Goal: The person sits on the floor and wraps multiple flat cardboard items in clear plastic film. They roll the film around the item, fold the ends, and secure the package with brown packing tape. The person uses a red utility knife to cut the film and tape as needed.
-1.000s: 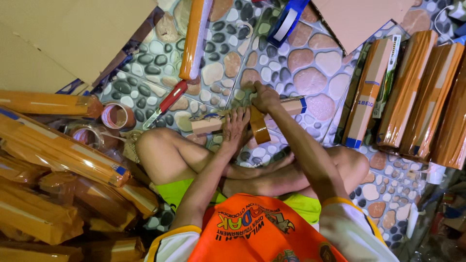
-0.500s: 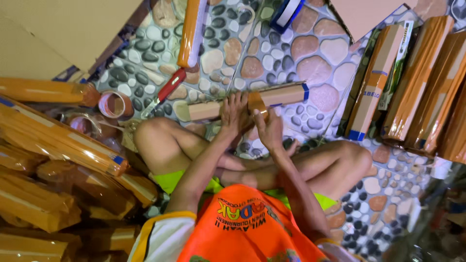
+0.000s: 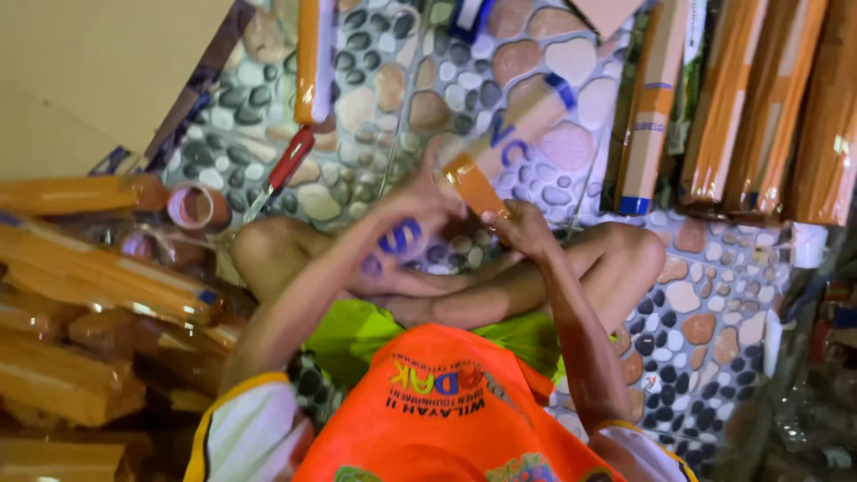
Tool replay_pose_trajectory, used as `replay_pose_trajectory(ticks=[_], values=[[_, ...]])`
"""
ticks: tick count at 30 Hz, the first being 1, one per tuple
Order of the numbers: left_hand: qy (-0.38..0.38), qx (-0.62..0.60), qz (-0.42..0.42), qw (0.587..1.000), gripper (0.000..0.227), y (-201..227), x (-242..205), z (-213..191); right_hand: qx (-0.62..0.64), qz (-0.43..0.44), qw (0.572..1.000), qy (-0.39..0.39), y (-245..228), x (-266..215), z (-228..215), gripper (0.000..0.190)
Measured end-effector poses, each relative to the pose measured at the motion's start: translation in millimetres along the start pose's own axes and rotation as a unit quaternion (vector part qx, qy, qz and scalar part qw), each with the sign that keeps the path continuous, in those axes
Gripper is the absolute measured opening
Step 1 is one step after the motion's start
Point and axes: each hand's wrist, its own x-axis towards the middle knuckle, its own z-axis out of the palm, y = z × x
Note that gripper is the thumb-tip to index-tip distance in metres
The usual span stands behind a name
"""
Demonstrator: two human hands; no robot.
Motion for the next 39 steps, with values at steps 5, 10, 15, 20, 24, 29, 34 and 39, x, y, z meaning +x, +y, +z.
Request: replay_pose_trajectory(ticks=[5,10,15,20,24,29,34,39], values=[[-0.229,-0.549,0.028,0.803,0.047,28.4,-72.6,32.1,0.169,-0.051,0.984,0.003,-14.6,26.8,6.6,0.034],[-0.327,-0.382,-0.03,0.864,0.099,11.0,-38.0,2.5,0.26,-0.071,0.963,0.019,-14.8,-15.1,23.5,0.03],[-0.135,0.11,0.141,0.975,0.05,42.9,-30.1,-59.0,0.123,0.082,0.983,0.112,-1.7,3.1,81.2,0.052],[-0.009,0.357,0.114,0.927,0.079,7.0,-3.7,-31.7,0.453,0.077,0.886,0.062,-50.7,27.5,153.1,0.045],[0.144,0.356,0.235,0.893,0.063,-56.9,1.9,-18.6,0.344,0.034,0.938,0.014,-44.0,32.3,143.7,0.075],[0.333,0.36,0.303,0.817,0.064,-81.2,19.9,0.9,-0.195,0.016,0.958,-0.21,-106.4,11.4,16.2,0.068],[0.363,0.354,0.3,0.808,0.055,-92.8,31.5,7.8,-0.417,-0.185,0.89,0.0,14.8,46.3,-41.9,0.077],[0.355,0.382,0.284,0.805,0.05,-91.8,30.2,11.5,-0.302,0.064,0.941,-0.141,26.7,92.2,-58.9,0.078]])
